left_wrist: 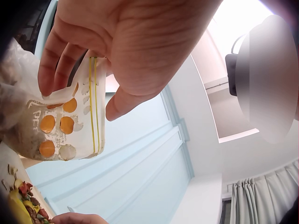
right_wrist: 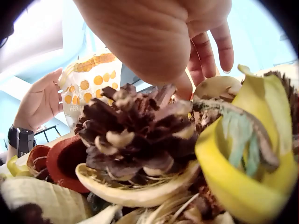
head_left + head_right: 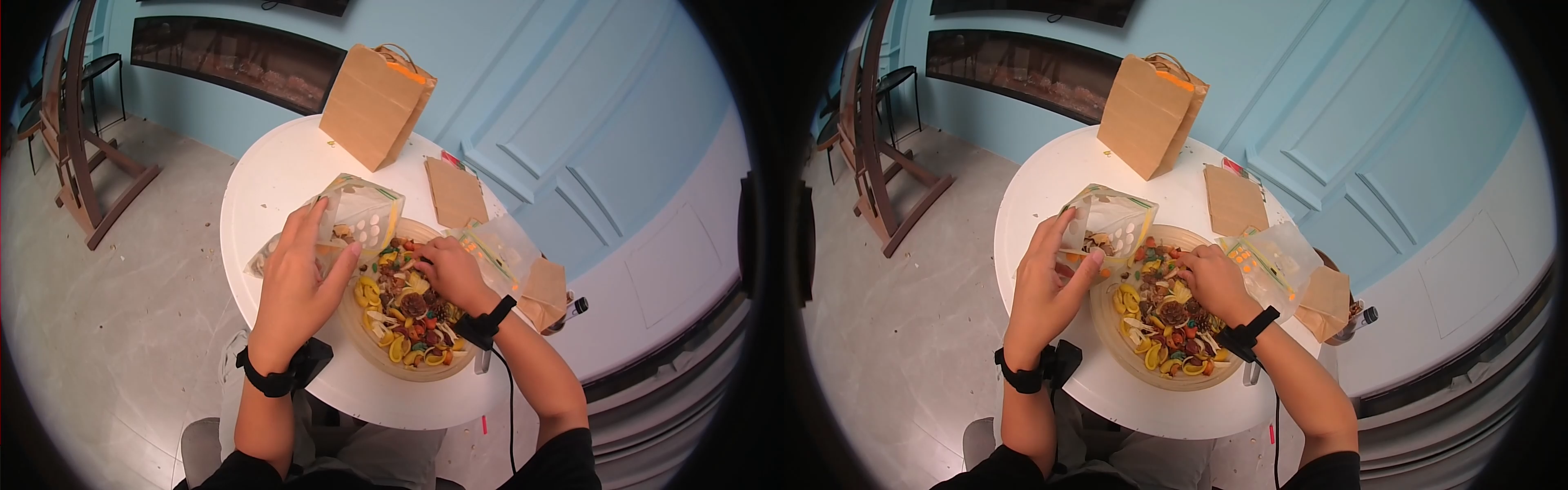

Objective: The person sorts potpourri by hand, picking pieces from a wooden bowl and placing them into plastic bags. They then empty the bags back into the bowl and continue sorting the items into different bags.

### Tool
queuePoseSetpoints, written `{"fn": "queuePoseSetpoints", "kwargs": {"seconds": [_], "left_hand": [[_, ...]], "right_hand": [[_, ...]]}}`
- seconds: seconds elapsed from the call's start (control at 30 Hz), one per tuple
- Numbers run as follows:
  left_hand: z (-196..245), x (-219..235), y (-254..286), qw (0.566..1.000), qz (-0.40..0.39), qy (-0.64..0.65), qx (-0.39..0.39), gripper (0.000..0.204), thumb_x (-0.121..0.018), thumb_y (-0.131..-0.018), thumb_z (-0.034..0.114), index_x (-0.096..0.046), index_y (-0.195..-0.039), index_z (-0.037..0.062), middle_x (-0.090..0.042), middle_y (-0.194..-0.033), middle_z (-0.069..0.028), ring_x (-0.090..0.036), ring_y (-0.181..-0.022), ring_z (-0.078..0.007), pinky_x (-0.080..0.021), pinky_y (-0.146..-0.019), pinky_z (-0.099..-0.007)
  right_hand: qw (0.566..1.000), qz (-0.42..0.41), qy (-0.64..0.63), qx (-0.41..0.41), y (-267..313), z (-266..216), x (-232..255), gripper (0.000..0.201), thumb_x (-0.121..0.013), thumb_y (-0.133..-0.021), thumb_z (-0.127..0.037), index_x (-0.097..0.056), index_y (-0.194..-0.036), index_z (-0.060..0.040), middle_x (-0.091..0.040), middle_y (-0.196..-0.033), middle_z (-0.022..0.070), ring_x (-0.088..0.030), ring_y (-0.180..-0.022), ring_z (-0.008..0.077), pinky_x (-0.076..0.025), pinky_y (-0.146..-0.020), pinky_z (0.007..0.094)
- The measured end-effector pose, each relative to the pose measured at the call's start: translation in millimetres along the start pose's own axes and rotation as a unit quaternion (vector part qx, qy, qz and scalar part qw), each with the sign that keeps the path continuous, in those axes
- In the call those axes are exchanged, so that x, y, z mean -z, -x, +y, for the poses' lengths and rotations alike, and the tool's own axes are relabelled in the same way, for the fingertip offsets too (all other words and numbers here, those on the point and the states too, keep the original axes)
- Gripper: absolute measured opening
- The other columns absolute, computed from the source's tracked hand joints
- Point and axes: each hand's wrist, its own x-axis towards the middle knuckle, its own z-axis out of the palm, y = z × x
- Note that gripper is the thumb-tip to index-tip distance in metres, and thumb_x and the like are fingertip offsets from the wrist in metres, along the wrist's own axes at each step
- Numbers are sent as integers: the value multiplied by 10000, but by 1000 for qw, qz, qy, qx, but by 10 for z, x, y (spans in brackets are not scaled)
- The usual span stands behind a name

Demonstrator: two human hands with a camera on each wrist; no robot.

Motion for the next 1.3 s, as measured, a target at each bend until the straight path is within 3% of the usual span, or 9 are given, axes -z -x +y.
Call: {"fn": "queuePoseSetpoints", "kwargs": {"seconds": [0.4, 0.53, 0.7, 0.87, 0.9, 0.97, 1.0, 1.07, 1.3], "left_hand": [[-9, -8, 1, 1000, 1, 2, -6, 563, -710, -930, 210, -518, -1350, -112, -581, -1309, -262, -625, -1162, -413, -506, -976, -425], [-3, 2, 3, 1000, -1, 5, -4, 565, -711, -930, 210, -517, -1350, -114, -579, -1314, -265, -622, -1168, -417, -502, -985, -427], [-9, 1, 5, 1000, -1, 3, -6, 565, -710, -929, 213, -520, -1348, -116, -582, -1312, -268, -619, -1175, -421, -499, -991, -429], [-4, 13, 7, 1000, -9, -5, -15, 559, -707, -928, 213, -528, -1342, -117, -597, -1288, -268, -622, -1166, -417, -501, -984, -425], [-24, 11, 7, 999, -8, -23, -28, 563, -715, -930, 217, -530, -1363, -91, -600, -1305, -236, -637, -1094, -346, -517, -890, -373], [-74, 3, 8, 997, -4, -60, -54, 577, -732, -932, 224, -535, -1406, -39, -605, -1340, -171, -668, -951, -204, -549, -701, -270], [-57, 3, 13, 998, -13, -45, -46, 572, -728, -926, 221, -534, -1387, -58, -604, -1321, -199, -655, -1010, -274, -537, -783, -322], [10, 20, 11, 999, -32, -16, -31, 564, -720, -914, 213, -532, -1348, -94, -602, -1282, -257, -630, -1128, -416, -514, -948, -428], [31, 8, 31, 994, -86, -41, -61, 573, -735, -892, 204, -535, -1353, -71, -607, -1281, -235, -631, -1111, -411, -523, -925, -422]], "right_hand": [[997, 18, -60, -39, 29, -46, 46, 104, -704, -904, -178, -739, -937, -86, -710, -948, 112, -648, -959, 345, -529, -821, 432], [978, 11, -170, -117, 18, -109, 103, 127, -693, -920, -172, -732, -936, -52, -721, -907, 99, -674, -899, 236, -535, -765, 362], [872, -12, -439, -215, -21, -35, 110, 175, -673, -967, -186, -696, -952, -13, -715, -904, 59, -651, -848, 93, -521, -676, 260], [670, -14, -687, -282, -26, -1, 239, 136, -611, -998, -162, -656, -1032, -38, -710, -966, 62, -652, -835, 120, -524, -677, 247], [635, -22, -720, -278, -27, 18, 252, 132, -603, -1002, -160, -650, -1042, -44, -707, -971, 62, -651, -837, 123, -524, -680, 246], [601, -28, -747, -283, -37, -5, 283, 127, -609, -1001, -167, -650, -1032, -51, -701, -950, 54, -648, -831, 126, -513, -666, 246], [584, -30, -759, -285, -37, -22, 302, 125, -612, -1001, -171, -650, -1027, -54, -697, -939, 49, -647, -827, 128, -507, -659, 246], [590, -25, -756, -281, -49, -93, 343, 124, -620, -1005, -183, -650, -1015, -64, -680, -898, 35, -634, -793, 111, -491, -638, 239], [666, -46, -702, -247, -200, -427, 455, 193, -650, -1018, -247, -674, -1016, -55, -565, -762, -45, -513, -662, 33, -426, -588, 204]]}}
